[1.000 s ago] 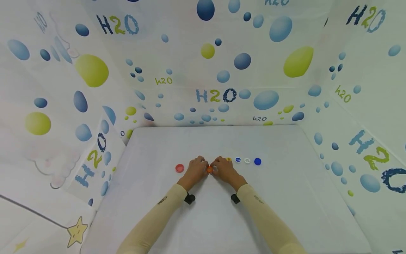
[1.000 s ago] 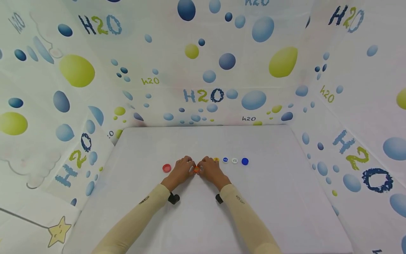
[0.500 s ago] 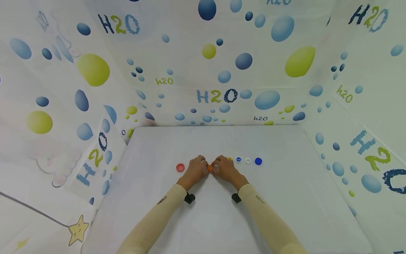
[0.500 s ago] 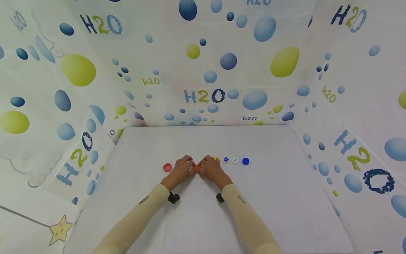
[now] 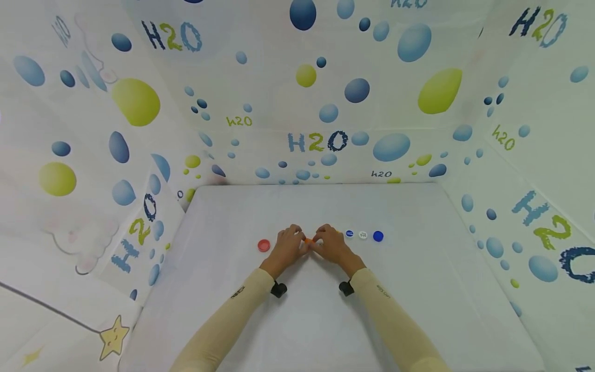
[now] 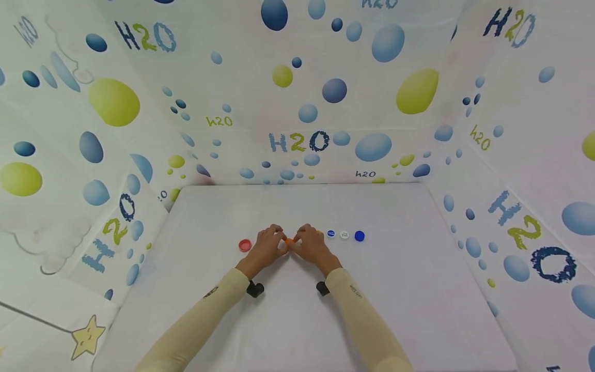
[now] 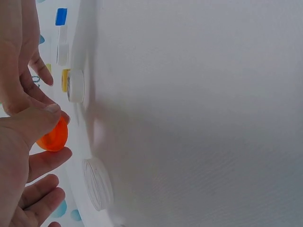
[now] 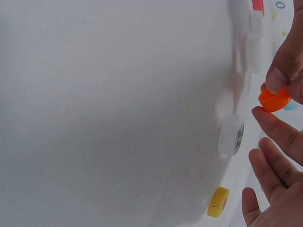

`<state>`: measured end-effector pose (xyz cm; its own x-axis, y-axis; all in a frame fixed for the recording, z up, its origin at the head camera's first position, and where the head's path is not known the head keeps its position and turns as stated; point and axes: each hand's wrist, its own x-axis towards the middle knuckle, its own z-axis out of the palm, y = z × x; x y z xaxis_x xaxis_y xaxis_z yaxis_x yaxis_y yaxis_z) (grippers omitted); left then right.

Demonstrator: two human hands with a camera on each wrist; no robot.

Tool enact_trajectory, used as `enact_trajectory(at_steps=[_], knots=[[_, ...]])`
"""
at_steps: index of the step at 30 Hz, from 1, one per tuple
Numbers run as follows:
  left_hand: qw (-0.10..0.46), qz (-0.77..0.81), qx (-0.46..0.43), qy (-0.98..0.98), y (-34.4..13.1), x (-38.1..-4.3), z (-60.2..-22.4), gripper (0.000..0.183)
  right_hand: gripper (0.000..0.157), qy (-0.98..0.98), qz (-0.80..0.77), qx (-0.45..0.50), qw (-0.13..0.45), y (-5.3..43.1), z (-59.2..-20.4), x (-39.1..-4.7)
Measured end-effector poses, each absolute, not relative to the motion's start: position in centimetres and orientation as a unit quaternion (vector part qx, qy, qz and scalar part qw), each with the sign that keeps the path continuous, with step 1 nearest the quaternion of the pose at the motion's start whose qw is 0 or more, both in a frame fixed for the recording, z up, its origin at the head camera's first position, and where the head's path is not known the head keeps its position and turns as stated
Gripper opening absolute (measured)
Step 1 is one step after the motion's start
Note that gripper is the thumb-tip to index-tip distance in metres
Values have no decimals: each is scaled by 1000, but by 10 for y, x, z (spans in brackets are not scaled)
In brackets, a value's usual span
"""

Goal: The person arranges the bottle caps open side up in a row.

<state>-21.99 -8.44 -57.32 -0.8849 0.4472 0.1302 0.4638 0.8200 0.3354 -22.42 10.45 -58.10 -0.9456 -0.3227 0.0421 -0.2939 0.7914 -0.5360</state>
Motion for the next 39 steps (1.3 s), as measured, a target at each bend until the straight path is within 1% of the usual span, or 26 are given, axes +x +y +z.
enact_trajectory(at_steps=[10,18,21,27,31,39], knots=[[31,-160,-226,-960,-80,-219,-568,32,35,946,-295,-131,34,101,-579,-224],[33,-151,-226,-962,-79,-219,-569,30,41,946,-304,-105,41,97,-585,-226],[32,-153,-226,-962,-79,-220,-569,27,38,947,-302,-107,35,96,-585,-225],[23,-157,-222,-962,-77,-221,-570,22,27,947,-295,-127,5,97,-585,-224],[10,-159,-220,-963,-75,-222,-571,25,27,946,-297,-130,-13,98,-587,-223],[12,-150,-217,-965,-71,-222,-573,28,26,943,-306,-126,-21,99,-591,-219]])
